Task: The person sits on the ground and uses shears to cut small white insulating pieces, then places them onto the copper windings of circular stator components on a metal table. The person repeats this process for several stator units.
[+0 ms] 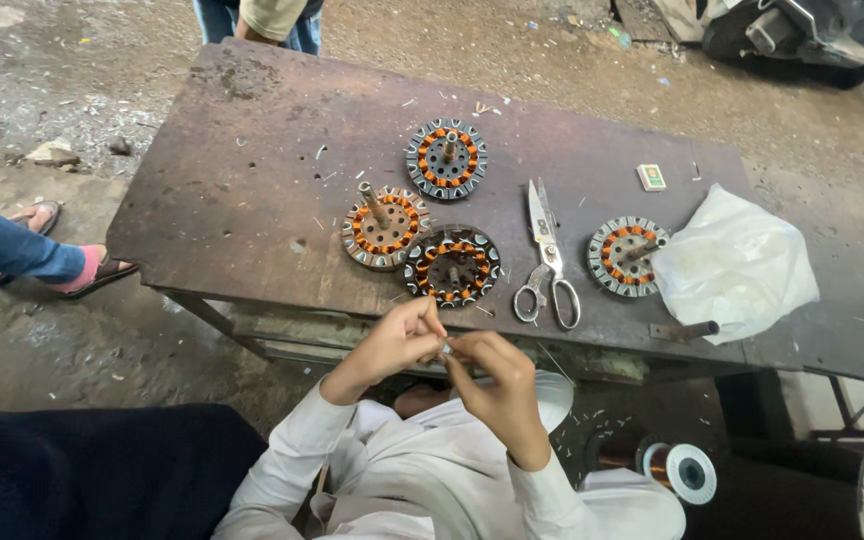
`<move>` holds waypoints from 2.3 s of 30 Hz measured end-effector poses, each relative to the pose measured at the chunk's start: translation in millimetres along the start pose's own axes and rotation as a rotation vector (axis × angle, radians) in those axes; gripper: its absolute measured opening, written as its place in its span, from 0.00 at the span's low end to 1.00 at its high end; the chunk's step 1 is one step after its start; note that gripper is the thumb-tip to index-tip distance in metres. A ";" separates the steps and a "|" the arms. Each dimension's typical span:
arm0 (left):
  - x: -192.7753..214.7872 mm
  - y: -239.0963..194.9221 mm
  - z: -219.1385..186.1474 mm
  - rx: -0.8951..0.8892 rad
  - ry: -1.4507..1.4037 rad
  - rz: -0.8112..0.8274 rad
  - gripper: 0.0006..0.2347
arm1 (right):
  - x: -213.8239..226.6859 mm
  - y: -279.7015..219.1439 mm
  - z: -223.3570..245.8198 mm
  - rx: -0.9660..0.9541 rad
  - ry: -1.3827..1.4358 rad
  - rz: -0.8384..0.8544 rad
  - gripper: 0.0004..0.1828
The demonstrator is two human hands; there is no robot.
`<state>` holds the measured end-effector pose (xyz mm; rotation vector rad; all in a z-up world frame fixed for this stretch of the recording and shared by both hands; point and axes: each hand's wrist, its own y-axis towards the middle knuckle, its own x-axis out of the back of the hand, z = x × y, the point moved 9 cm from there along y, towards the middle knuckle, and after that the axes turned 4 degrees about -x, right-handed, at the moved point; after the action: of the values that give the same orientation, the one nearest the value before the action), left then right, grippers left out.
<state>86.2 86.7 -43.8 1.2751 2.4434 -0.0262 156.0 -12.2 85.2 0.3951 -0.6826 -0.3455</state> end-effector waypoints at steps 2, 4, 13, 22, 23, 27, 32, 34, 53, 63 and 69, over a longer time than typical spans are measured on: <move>8.3 -3.4 -47.1 -0.179 0.307 -0.146 0.04 | 3.1 9.9 -4.0 0.003 0.005 -0.046 0.13; 17.2 -10.1 -93.8 -0.368 0.577 -0.348 0.06 | 6.7 18.0 -17.1 -0.040 0.084 -0.090 0.13; 25.0 52.2 -111.4 -0.457 0.857 -0.318 0.17 | 1.8 57.5 -66.7 -0.203 0.271 -0.326 0.07; 3.9 51.1 -105.7 -0.440 0.799 -0.347 0.14 | 1.3 59.2 -75.9 -0.246 0.289 -0.438 0.06; -0.2 46.2 -107.0 -0.446 0.805 -0.348 0.14 | 1.9 55.3 -71.3 -0.245 0.262 -0.451 0.06; -17.3 31.2 -111.5 -0.493 0.855 -0.351 0.14 | 8.4 40.9 -46.0 -0.216 0.085 -0.462 0.07; -33.0 21.6 -113.3 -0.527 0.890 -0.334 0.17 | 15.9 33.3 -22.7 -0.237 -0.137 -0.448 0.07; -38.8 19.7 -114.0 -0.548 0.901 -0.327 0.17 | 19.3 32.8 -24.4 -0.282 -0.092 -0.427 0.08; -66.3 22.0 -100.2 -0.569 1.097 -0.375 0.17 | 45.0 44.0 -72.0 -0.374 0.126 -0.097 0.08; -64.3 20.2 -98.6 -0.554 1.104 -0.379 0.17 | 26.8 42.5 -128.3 -0.609 0.750 0.075 0.08; -61.2 19.7 -100.1 -0.542 1.063 -0.378 0.16 | 24.8 41.8 -104.5 -0.491 0.688 -0.082 0.08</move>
<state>100.9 69.1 73.0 0.5991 3.1079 1.4252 250.9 38.2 43.7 0.0546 0.0995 -0.4102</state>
